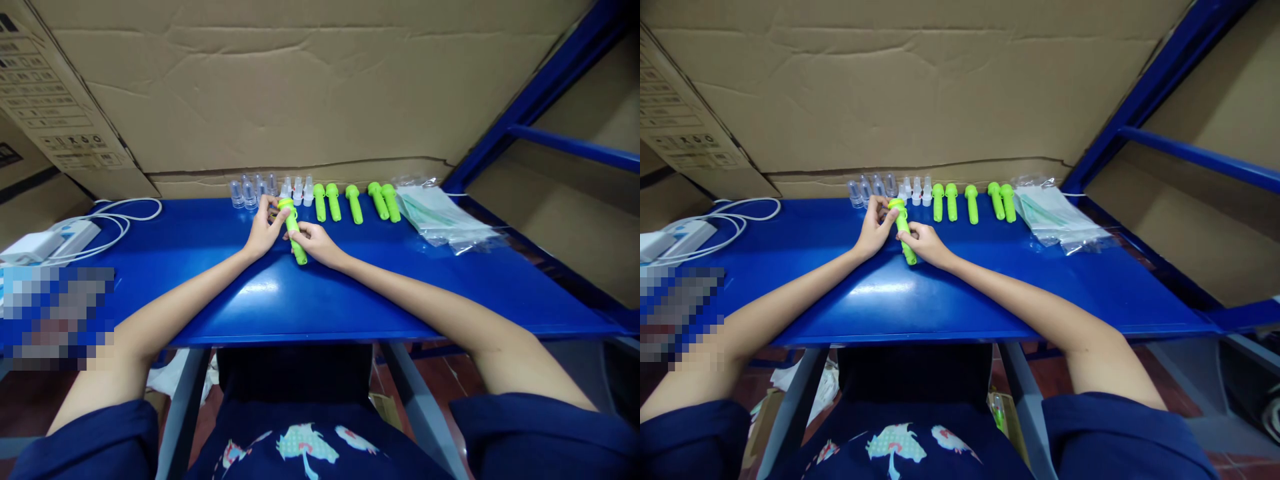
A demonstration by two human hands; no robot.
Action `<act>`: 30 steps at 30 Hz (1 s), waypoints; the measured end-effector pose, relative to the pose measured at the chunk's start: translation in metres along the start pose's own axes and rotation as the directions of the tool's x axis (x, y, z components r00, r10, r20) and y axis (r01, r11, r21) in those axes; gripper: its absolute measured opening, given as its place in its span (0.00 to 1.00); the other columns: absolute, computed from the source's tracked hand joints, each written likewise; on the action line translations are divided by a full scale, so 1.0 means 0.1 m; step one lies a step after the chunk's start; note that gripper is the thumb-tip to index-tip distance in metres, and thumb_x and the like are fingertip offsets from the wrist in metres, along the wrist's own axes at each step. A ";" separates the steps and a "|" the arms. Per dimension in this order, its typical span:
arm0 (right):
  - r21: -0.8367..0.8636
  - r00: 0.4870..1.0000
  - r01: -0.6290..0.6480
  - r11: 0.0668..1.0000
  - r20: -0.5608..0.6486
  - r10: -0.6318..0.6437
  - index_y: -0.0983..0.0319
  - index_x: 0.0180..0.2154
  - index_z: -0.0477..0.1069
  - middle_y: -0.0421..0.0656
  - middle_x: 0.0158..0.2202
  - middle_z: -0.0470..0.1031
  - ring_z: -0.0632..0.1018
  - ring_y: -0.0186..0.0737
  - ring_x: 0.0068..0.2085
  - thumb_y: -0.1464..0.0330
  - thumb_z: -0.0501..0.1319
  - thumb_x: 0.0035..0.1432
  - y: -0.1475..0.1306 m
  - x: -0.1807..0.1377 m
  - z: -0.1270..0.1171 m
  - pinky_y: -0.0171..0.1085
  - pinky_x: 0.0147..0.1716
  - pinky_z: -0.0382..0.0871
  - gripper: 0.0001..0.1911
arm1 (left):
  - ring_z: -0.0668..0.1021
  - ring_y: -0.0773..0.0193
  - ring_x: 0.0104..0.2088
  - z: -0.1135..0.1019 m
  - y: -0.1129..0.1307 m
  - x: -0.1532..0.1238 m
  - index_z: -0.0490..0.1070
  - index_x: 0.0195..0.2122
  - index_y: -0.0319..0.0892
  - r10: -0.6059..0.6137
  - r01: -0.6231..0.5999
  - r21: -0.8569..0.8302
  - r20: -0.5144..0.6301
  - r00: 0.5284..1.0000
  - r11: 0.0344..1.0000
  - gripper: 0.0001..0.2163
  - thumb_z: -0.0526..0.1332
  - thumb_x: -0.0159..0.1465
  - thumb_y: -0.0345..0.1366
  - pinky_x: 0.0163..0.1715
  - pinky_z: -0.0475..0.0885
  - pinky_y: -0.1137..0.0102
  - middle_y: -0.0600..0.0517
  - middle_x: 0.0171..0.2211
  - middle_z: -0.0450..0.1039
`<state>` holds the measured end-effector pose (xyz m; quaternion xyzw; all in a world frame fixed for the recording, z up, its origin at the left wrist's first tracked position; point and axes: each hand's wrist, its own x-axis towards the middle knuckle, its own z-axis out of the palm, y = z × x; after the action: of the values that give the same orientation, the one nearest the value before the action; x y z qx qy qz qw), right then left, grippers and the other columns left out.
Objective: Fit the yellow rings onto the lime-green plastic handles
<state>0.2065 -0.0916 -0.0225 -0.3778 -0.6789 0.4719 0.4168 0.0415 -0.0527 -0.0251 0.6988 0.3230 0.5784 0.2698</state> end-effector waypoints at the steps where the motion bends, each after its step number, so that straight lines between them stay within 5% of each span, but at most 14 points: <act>1: -0.011 1.000 0.006 1.000 -0.015 -0.006 0.62 0.34 0.70 0.42 0.28 0.76 0.78 0.38 0.29 0.54 0.65 0.59 0.00 0.00 0.00 0.35 0.28 0.73 0.18 | 0.80 0.63 0.39 0.00 0.00 0.00 0.59 0.38 0.45 0.013 -0.013 0.023 0.000 1.000 1.000 0.25 0.58 0.64 0.63 0.39 0.76 0.65 0.45 0.46 0.74; 9: -0.017 0.995 0.031 0.999 -0.091 -0.033 0.60 0.33 0.66 0.40 0.26 0.73 0.78 0.39 0.30 0.51 0.68 0.57 0.04 0.04 0.01 0.36 0.29 0.74 0.21 | 0.81 0.59 0.45 0.00 0.03 -0.04 0.61 0.39 0.43 0.060 -0.063 0.151 0.025 0.998 0.986 0.20 0.55 0.69 0.58 0.43 0.77 0.64 0.39 0.53 0.75; 16: -0.052 0.991 0.062 0.997 -0.113 -0.067 0.61 0.35 0.68 0.40 0.29 0.75 0.80 0.42 0.35 0.51 0.68 0.57 0.07 0.04 0.01 0.37 0.35 0.76 0.21 | 0.83 0.61 0.44 0.00 0.00 -0.05 0.59 0.57 0.45 0.055 -0.059 0.100 0.038 0.998 0.993 0.21 0.57 0.71 0.52 0.46 0.78 0.63 0.42 0.52 0.77; 20: 0.075 0.986 0.144 0.987 -0.101 -0.136 0.60 0.40 0.67 0.43 0.39 0.81 0.82 0.44 0.45 0.50 0.69 0.54 0.09 0.06 0.03 0.42 0.48 0.78 0.23 | 0.81 0.56 0.51 -0.01 0.08 -0.07 0.59 0.65 0.45 0.083 -0.100 0.138 0.122 0.989 0.985 0.24 0.54 0.72 0.50 0.53 0.77 0.60 0.39 0.60 0.72; 24: 0.090 0.984 0.147 0.985 -0.118 -0.136 0.59 0.39 0.66 0.46 0.41 0.81 0.83 0.46 0.46 0.50 0.69 0.53 0.13 0.08 0.02 0.45 0.49 0.78 0.24 | 0.82 0.56 0.49 -0.01 0.11 -0.09 0.57 0.70 0.42 0.099 -0.146 0.218 0.213 0.972 0.965 0.26 0.51 0.74 0.47 0.55 0.76 0.59 0.40 0.57 0.75; 30: 0.079 0.987 0.093 0.992 -0.136 -0.082 0.60 0.37 0.65 0.48 0.39 0.81 0.83 0.46 0.43 0.47 0.69 0.51 0.18 0.10 -0.01 0.45 0.46 0.79 0.26 | 0.67 0.54 0.69 -0.03 0.01 -0.05 0.62 0.69 0.42 0.137 -0.208 0.323 0.227 0.964 0.923 0.24 0.52 0.73 0.42 0.71 0.60 0.55 0.42 0.69 0.63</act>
<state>0.2057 -0.0769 -0.0376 -0.3599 -0.6449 0.4555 0.4971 0.0379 -0.0575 -0.0272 0.8157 0.3272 0.4611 0.1225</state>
